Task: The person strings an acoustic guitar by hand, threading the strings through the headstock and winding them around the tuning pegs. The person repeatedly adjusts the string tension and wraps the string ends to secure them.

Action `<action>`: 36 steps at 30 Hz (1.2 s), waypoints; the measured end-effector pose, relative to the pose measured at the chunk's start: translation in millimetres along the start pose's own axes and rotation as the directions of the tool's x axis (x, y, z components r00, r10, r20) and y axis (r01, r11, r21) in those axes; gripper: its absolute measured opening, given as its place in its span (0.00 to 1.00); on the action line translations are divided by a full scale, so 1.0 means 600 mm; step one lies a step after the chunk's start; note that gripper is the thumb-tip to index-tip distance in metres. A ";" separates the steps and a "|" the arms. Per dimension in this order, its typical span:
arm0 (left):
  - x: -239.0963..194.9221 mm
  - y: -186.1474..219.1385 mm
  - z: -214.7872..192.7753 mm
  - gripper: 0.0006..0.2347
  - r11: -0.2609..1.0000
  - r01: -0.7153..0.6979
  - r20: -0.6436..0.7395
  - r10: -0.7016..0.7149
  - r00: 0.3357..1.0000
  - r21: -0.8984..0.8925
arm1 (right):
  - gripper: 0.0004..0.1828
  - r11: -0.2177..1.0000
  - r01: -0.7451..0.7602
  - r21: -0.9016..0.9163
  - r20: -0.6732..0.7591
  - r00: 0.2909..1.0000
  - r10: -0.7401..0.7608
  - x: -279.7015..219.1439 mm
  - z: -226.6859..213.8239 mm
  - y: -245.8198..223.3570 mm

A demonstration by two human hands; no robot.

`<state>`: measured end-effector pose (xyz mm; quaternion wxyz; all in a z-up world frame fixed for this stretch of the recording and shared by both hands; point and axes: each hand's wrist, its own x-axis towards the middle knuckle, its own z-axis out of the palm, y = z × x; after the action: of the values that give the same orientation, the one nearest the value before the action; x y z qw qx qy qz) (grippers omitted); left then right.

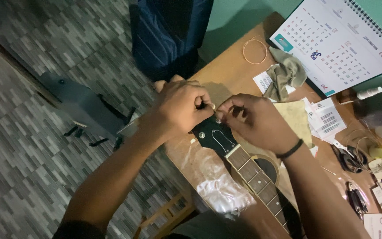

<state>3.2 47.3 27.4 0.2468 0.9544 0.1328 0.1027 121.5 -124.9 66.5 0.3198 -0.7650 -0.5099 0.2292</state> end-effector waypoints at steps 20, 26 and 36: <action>0.047 -0.036 -0.019 0.13 0.945 0.090 0.360 0.031 0.932 -0.314 | 0.08 0.814 -0.118 -0.568 -0.262 0.964 -0.043 -0.047 0.106 0.004; 0.040 -0.027 -0.050 0.07 0.965 -0.019 0.394 0.125 0.910 -0.263 | 0.07 0.811 -0.160 -0.562 -0.261 0.965 0.009 -0.042 0.105 -0.013; 0.054 -0.019 -0.045 0.06 0.984 -0.134 0.444 0.171 0.880 -0.114 | 0.05 0.968 -0.244 -0.058 -0.222 0.949 0.226 -0.010 0.048 -0.004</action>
<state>24.6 78.9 48.9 0.2998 0.9490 -0.0079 -0.0975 98.1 -122.3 48.3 0.3104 -0.8532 -0.3873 0.1604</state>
